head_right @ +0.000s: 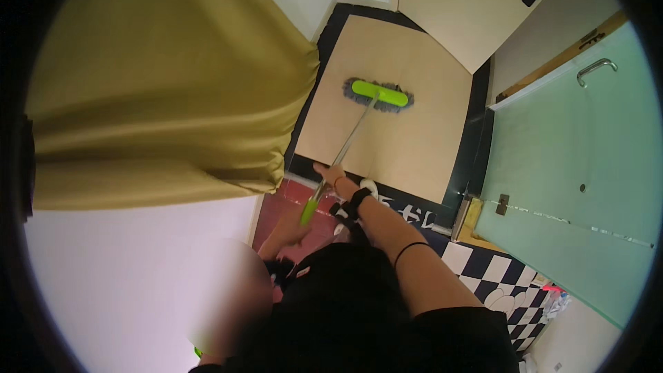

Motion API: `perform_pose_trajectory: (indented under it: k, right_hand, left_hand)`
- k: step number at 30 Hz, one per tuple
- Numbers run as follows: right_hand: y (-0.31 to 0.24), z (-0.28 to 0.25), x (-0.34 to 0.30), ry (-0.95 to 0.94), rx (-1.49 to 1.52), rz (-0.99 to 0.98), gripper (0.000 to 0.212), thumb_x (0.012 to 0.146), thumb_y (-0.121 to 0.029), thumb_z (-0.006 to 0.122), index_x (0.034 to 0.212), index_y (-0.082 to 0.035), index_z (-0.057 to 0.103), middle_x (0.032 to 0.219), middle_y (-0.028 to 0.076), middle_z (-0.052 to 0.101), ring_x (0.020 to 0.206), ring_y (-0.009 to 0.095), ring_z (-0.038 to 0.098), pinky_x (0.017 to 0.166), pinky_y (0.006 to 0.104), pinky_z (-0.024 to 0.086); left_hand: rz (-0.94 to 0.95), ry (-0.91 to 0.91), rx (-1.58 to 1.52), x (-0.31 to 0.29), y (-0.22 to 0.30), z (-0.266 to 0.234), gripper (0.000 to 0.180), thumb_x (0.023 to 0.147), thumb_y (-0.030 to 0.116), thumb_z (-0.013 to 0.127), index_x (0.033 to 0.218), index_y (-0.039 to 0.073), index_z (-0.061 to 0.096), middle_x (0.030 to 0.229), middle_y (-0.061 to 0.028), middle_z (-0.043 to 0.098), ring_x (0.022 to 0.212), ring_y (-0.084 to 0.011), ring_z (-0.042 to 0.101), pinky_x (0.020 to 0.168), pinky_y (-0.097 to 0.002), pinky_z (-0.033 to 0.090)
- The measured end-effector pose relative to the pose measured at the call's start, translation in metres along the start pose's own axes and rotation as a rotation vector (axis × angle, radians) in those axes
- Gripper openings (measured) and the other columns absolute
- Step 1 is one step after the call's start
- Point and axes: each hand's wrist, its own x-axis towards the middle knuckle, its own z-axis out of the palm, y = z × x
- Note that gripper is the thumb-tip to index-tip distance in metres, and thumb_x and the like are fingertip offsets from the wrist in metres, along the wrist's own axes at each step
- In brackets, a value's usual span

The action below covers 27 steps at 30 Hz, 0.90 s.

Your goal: Mopping the floor of a bedroom using a spray mop.

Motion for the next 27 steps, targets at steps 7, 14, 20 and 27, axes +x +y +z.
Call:
perform_pose_trajectory:
  k: [7,14,20,27]
  right_hand:
    - [0.062,0.014,-0.009,-0.707,-0.023,0.642,0.036,0.073,-0.040,0.057,0.086,-0.007,0.058,0.079,0.013,0.061,0.067,0.020,0.060,0.057,0.0296,0.049]
    - [0.071,0.014,-0.010,-0.610,0.125,0.651,0.028,0.075,-0.036,0.055,0.081,-0.009,0.058,0.069,0.006,0.060,0.055,0.018,0.058,0.053,0.0299,0.049]
    - [0.051,-0.061,0.047,-0.096,0.023,0.348,0.025,0.074,-0.028,0.052,0.074,-0.004,0.057,0.063,0.011,0.058,0.049,0.022,0.055,0.039,0.0340,0.044]
    - [0.004,-0.171,0.064,0.204,0.253,0.256,0.034,0.080,-0.034,0.045,0.076,-0.002,0.053,0.060,0.012,0.054,0.046,0.022,0.052,0.042,0.0347,0.046]
  left_hand:
    - [-0.202,-0.118,0.229,-0.116,0.034,-0.073,0.061,0.069,0.016,0.062,0.125,0.017,0.039,0.071,-0.0170,0.059,0.056,-0.0303,0.059,0.055,-0.0370,0.048]
    - [-0.344,-0.028,-0.007,-0.110,0.030,-0.082,0.053,0.071,0.011,0.065,0.120,0.021,0.048,0.062,-0.0074,0.058,0.046,-0.0143,0.056,0.047,-0.0267,0.047]
    - [-0.073,0.018,0.151,-0.018,0.050,-0.061,0.049,0.072,0.014,0.065,0.118,0.018,0.050,0.064,-0.0096,0.059,0.046,-0.0151,0.057,0.045,-0.0268,0.046]
    - [0.134,-0.115,0.107,0.081,0.101,-0.011,0.052,0.074,0.023,0.061,0.123,0.013,0.044,0.064,-0.0116,0.059,0.045,-0.0180,0.057,0.045,-0.0290,0.046]
